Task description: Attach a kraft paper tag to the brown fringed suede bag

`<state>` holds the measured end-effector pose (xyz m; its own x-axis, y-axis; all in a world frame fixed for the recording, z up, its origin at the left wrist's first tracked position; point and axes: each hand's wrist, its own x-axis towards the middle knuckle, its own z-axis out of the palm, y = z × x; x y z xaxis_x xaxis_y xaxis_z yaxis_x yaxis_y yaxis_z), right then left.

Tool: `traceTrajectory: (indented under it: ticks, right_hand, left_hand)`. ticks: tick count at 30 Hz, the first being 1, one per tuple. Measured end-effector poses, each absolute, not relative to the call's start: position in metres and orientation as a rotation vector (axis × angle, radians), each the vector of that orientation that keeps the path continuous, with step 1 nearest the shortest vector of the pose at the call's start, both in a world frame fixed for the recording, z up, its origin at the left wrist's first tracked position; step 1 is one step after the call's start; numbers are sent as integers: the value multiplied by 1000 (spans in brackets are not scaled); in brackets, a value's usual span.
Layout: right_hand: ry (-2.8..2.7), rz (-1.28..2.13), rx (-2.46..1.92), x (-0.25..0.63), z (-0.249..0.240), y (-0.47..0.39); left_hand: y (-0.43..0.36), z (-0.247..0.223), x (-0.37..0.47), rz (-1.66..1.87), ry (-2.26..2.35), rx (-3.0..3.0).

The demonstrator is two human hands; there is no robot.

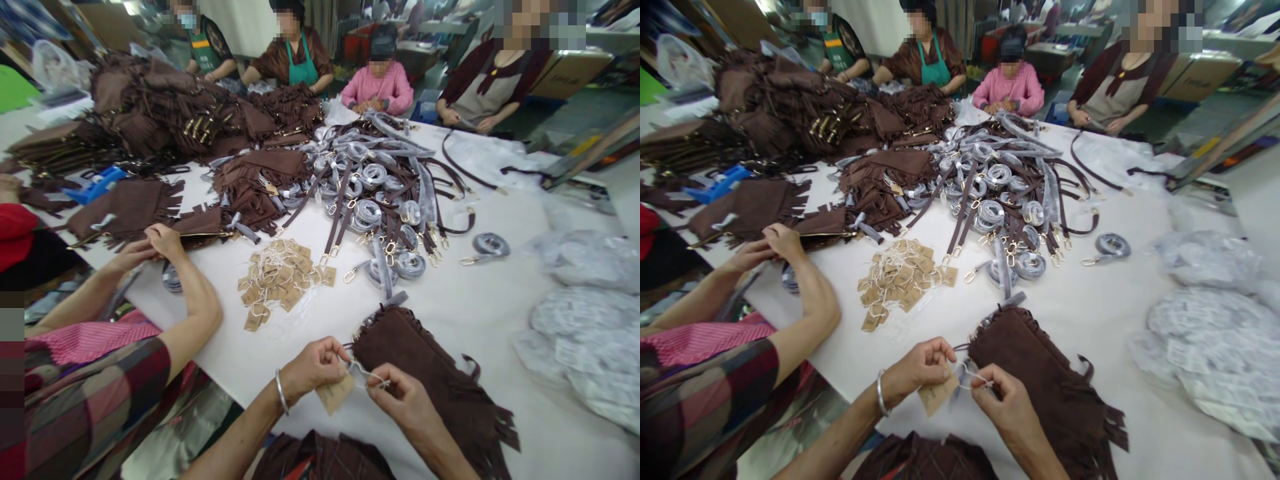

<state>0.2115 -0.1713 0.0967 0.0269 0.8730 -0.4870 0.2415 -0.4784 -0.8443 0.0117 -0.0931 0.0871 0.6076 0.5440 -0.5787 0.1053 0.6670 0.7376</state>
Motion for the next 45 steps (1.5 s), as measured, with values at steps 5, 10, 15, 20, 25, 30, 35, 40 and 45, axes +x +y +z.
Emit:
traceTrajectory:
  ticks: [5,10,15,20,25,30,35,40,45]
  right_hand:
    - [-981,1440,-1805,219,98,-167]
    - [-1121,1478,-1886,236,94,-174]
    - [-1470,1587,-1943,240,82,-201]
    - [-1207,1834,-1782,247,77,-212]
    - [-834,1693,-1594,234,84,-202]
    - [-382,1633,-1447,201,75,-198]
    - [-541,1591,-1737,207,69,-189]
    - [-559,1608,-1805,218,66,-174]
    - [-643,1618,-1856,218,49,-169]
  left_hand:
    - [-95,80,8,218,901,923]
    - [-102,67,-1,185,946,998]
    - [-111,57,-3,137,972,1166]
    - [-118,50,4,66,1047,1351]
    - [-131,42,18,-8,989,1341]
    - [-136,34,33,-94,893,1405]
    - [-104,31,42,212,1227,1645]
    - [-73,22,58,39,1380,1678]
    - [-69,11,77,13,1409,1636]
